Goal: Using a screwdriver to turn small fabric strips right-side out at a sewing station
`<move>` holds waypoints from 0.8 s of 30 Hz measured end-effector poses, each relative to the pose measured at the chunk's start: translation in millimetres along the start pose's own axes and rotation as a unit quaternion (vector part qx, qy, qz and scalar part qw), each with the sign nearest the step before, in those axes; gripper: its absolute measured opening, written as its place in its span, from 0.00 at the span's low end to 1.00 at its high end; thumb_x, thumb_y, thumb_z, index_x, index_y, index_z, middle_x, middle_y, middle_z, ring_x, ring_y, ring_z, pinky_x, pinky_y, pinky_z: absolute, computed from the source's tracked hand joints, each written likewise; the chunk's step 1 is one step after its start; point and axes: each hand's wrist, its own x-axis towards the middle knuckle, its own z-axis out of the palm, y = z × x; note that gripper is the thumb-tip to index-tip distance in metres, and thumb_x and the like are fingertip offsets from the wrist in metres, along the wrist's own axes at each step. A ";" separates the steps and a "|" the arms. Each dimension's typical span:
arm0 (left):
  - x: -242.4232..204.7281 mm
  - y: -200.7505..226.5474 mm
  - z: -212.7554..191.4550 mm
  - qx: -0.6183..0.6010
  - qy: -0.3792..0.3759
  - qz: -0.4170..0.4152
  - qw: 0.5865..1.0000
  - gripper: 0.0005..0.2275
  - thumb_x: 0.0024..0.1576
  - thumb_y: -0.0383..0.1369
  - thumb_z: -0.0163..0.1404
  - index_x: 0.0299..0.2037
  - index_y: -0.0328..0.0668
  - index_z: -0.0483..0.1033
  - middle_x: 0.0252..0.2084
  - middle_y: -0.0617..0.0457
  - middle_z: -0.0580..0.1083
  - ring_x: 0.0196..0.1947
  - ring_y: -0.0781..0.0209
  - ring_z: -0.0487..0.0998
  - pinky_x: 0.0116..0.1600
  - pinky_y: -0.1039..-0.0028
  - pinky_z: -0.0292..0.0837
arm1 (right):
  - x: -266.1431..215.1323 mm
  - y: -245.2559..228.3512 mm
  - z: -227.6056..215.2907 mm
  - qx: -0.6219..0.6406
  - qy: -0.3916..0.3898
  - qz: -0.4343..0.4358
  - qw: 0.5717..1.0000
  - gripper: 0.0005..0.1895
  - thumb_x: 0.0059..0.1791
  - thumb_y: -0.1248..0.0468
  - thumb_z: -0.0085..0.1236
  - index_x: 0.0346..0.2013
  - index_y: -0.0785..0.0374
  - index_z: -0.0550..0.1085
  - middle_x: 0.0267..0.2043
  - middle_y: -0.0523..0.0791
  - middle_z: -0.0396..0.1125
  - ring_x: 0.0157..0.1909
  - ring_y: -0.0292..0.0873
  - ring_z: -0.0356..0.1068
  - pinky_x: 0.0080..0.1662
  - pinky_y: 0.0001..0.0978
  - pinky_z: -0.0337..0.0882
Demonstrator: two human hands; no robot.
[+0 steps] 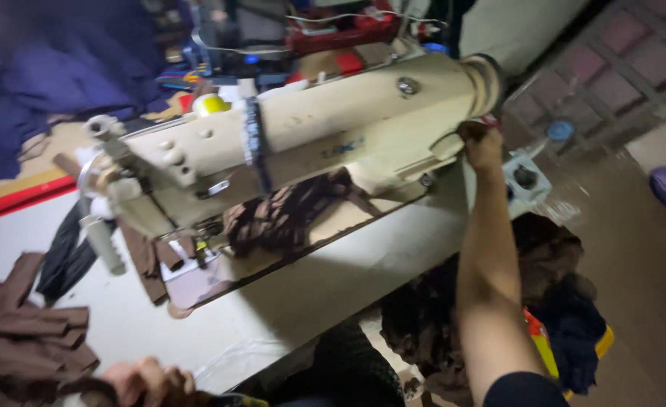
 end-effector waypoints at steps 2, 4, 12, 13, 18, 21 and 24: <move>63.7 -18.3 46.1 -0.003 0.009 0.026 1.000 0.20 0.62 0.44 0.27 0.31 0.34 0.64 0.24 0.40 0.63 0.17 0.45 0.58 0.25 0.57 0.56 | 1.7 -8.5 -4.2 -0.052 -0.005 -0.058 0.997 0.08 0.44 0.66 0.53 0.36 0.64 0.73 0.35 0.48 0.69 0.36 0.44 0.67 0.40 0.33 0.65; 87.8 -32.4 90.4 0.177 0.238 0.086 0.951 0.14 0.60 0.44 0.37 0.27 0.45 0.60 0.18 0.56 0.58 0.10 0.63 0.52 0.15 0.74 0.54 | 2.4 -37.8 -16.4 -0.101 -0.044 -0.115 0.987 0.07 0.39 0.69 0.49 0.30 0.62 0.74 0.30 0.45 0.68 0.35 0.39 0.66 0.38 0.33 0.64; 76.3 -32.2 79.4 0.139 0.234 0.102 0.957 0.15 0.61 0.44 0.35 0.27 0.43 0.61 0.19 0.55 0.58 0.11 0.63 0.52 0.15 0.75 0.52 | -8.7 -48.7 -5.2 -0.051 0.023 -0.040 0.998 0.11 0.41 0.59 0.57 0.31 0.64 0.74 0.33 0.45 0.67 0.38 0.40 0.66 0.39 0.33 0.65; 75.0 -30.5 77.2 0.131 0.223 0.095 0.961 0.15 0.61 0.44 0.35 0.27 0.43 0.61 0.19 0.54 0.58 0.11 0.62 0.52 0.15 0.74 0.52 | -7.9 -44.0 -0.7 -0.079 0.065 -0.034 0.994 0.11 0.40 0.63 0.57 0.33 0.65 0.75 0.35 0.49 0.69 0.38 0.44 0.69 0.40 0.35 0.66; 72.0 -21.3 67.7 0.106 0.161 0.091 0.977 0.15 0.61 0.42 0.36 0.29 0.40 0.62 0.20 0.51 0.61 0.12 0.59 0.56 0.17 0.72 0.55 | -14.8 -80.7 -1.9 -0.085 0.064 -0.162 0.981 0.07 0.44 0.65 0.48 0.27 0.66 0.73 0.29 0.48 0.68 0.34 0.44 0.67 0.36 0.35 0.63; 68.6 -17.1 69.0 0.095 0.182 0.087 0.975 0.16 0.61 0.43 0.35 0.27 0.40 0.63 0.19 0.51 0.60 0.12 0.59 0.54 0.17 0.71 0.54 | -14.0 -74.8 5.7 -0.084 0.089 -0.162 0.979 0.05 0.41 0.67 0.48 0.26 0.65 0.73 0.29 0.48 0.68 0.33 0.42 0.66 0.37 0.33 0.63; 59.2 -22.3 69.8 0.085 0.252 0.094 0.959 0.16 0.60 0.44 0.35 0.26 0.42 0.63 0.17 0.53 0.57 0.12 0.60 0.51 0.17 0.72 0.51 | 9.9 14.5 34.8 0.239 0.137 0.090 0.957 0.09 0.39 0.64 0.43 0.25 0.60 0.73 0.29 0.46 0.68 0.33 0.42 0.65 0.41 0.32 0.64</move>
